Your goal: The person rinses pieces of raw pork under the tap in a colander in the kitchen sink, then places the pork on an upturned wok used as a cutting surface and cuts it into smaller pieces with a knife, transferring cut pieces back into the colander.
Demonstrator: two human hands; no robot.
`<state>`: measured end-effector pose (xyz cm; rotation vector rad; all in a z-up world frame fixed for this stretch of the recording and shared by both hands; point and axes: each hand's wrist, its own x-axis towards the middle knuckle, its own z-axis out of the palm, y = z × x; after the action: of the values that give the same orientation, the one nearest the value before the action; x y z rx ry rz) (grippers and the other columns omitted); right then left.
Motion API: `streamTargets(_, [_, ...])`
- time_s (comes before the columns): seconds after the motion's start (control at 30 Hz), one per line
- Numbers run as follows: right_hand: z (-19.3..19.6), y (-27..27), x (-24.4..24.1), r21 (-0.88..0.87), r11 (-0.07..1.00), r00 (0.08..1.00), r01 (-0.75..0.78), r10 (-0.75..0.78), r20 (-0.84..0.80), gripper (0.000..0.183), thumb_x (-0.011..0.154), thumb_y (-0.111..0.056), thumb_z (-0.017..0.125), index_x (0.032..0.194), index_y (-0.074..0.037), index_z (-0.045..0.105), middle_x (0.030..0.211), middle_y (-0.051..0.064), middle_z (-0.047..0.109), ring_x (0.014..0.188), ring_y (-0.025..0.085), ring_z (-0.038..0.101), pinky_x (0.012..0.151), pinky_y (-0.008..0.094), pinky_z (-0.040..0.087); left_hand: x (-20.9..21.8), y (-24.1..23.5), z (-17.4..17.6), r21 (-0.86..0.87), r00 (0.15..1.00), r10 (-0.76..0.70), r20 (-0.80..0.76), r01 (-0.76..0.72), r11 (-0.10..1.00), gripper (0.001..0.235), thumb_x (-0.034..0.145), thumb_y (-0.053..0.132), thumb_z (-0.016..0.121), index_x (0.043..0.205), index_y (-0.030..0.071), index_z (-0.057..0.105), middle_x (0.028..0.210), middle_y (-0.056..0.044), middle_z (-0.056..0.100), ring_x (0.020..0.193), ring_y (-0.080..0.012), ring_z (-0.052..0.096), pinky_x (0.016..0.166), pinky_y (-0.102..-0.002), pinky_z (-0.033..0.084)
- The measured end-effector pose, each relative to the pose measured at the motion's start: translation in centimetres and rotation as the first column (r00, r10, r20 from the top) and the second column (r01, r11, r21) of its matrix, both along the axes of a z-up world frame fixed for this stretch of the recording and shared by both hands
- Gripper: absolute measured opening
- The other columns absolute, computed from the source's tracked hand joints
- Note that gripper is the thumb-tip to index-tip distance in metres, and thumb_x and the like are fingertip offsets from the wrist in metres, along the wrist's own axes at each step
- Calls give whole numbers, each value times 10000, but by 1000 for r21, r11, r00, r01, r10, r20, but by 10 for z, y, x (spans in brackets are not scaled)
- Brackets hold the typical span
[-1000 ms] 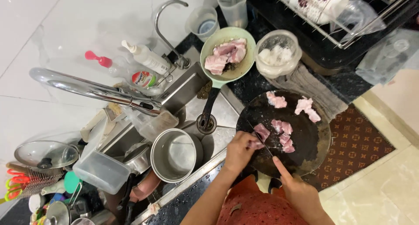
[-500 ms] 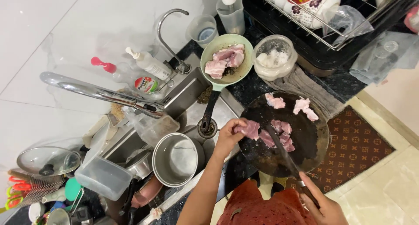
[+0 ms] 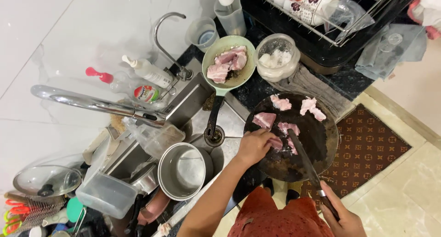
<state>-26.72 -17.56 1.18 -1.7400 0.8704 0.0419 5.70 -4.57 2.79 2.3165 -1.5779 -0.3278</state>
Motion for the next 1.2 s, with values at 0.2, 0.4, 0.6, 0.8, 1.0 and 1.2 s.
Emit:
streamTargets(0.2, [13, 2, 11, 24, 997, 990, -75, 77, -121, 691, 903, -192, 720, 1530, -290, 449, 1468, -19, 631, 1189, 131, 697, 1004, 298, 548, -3, 30, -19, 204, 587, 417, -694, -395, 896, 287, 929, 248, 752, 1188, 124, 738, 1015, -114, 775, 900, -265, 755, 819, -376, 579])
streamTargets(0.4, [30, 7, 25, -133, 963, 971, -234, 223, -92, 634, 924, -252, 658, 1517, -324, 446, 1382, 49, 679, 1209, 207, 691, 992, 347, 557, -25, 34, 17, 23, 710, 529, -464, -588, 809, 406, 831, 190, 766, 1223, 114, 690, 1184, -134, 665, 774, -301, 726, 749, -391, 572])
streamTargets(0.6, [31, 16, 28, -222, 884, 899, -411, 352, -263, 718, 926, -281, 594, 1597, -405, 372, 1216, 101, 728, 950, 222, 770, 828, 367, 644, -53, 37, -11, -109, 771, 459, -442, -554, 825, 291, 861, 212, 838, 1092, 62, 743, 1066, -119, 710, 825, -268, 723, 758, -368, 598])
streamTargets(0.8, [6, 15, 4, -388, 734, 828, -558, 463, -316, 782, 909, -188, 656, 1595, -410, 355, 816, 42, 743, 530, 137, 680, 535, 328, 595, -60, 25, 0, -181, 719, 515, -466, -648, 740, 175, 853, 92, 749, 973, 19, 643, 1068, -131, 671, 765, -300, 705, 702, -396, 583])
streamTargets(1.0, [6, 15, 4, -395, 761, 857, -515, 468, -218, 835, 829, -121, 702, 1565, -372, 399, 698, 47, 694, 476, 116, 680, 474, 329, 589, -58, 22, 10, -146, 745, 542, -388, -631, 762, 221, 817, 53, 761, 991, 28, 627, 991, -166, 633, 825, -379, 675, 703, -454, 561])
streamTargets(1.2, [-12, 13, -5, -414, 742, 849, -528, 448, -280, 837, 854, -137, 712, 1568, -434, 390, 639, 18, 641, 472, 89, 624, 477, 350, 527, -54, 18, 10, -127, 749, 530, -398, -617, 776, 245, 791, 48, 757, 982, 24, 606, 978, -178, 613, 811, -397, 668, 692, -471, 553])
